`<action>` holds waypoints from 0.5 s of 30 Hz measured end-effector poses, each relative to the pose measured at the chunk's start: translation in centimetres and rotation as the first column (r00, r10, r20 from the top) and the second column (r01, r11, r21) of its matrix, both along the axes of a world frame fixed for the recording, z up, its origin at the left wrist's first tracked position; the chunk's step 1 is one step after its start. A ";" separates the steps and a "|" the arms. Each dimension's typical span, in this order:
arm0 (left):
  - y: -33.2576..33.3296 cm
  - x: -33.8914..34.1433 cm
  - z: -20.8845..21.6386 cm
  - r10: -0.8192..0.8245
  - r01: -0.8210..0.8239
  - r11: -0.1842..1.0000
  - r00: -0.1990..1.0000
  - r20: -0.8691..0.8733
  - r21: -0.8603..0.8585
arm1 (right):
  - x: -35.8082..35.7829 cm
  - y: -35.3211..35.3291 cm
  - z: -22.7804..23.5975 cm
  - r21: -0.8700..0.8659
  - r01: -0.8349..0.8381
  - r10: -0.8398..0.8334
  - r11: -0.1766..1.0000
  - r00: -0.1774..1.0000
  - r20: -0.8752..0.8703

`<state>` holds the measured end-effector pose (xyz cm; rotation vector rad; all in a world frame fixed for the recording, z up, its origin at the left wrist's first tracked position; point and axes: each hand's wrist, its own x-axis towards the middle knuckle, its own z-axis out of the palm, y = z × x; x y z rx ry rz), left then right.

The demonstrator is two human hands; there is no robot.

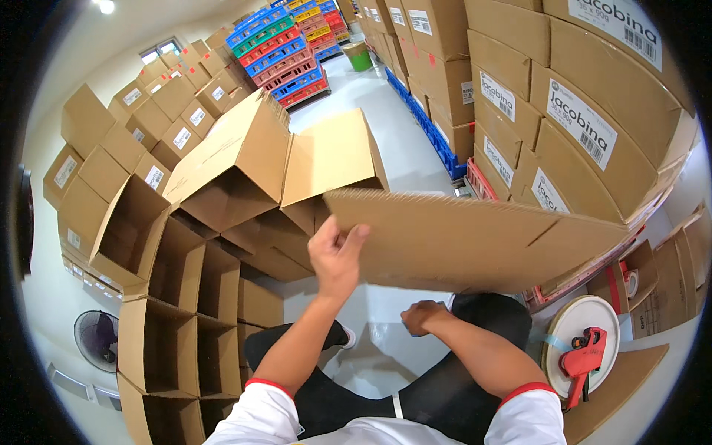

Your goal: The person assembles cardboard boxes and applies adhesive tape to the bottom and top flaps using a tape dispenser.

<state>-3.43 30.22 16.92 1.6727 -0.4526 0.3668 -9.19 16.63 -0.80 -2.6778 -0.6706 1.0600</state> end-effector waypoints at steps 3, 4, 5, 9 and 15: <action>6.2 -2.0 -4.1 0.188 -0.172 0.977 0.975 -0.119 0.127 | -1.1 -1.1 -1.9 -0.125 -0.060 0.039 0.990 0.986 -0.164; 8.3 -3.2 -5.5 0.218 -0.204 0.970 0.970 -0.106 0.131 | -1.5 -1.6 -2.7 -0.134 -0.109 0.084 0.985 0.981 -0.177; 10.1 -4.7 -6.8 0.317 -0.268 0.935 0.925 -0.208 0.232 | -1.9 -2.1 -3.5 -0.137 -0.173 0.134 0.975 0.958 -0.254; 15.3 -11.3 -10.3 0.412 -0.332 0.902 0.854 -0.318 0.275 | -4.2 -4.9 -5.9 -0.140 0.010 -0.044 0.990 0.969 -0.244; 18.2 -17.4 -12.0 0.208 -0.080 0.906 0.940 -0.271 0.416 | -3.6 -8.1 -9.7 -0.039 0.354 -0.356 0.935 0.929 -0.098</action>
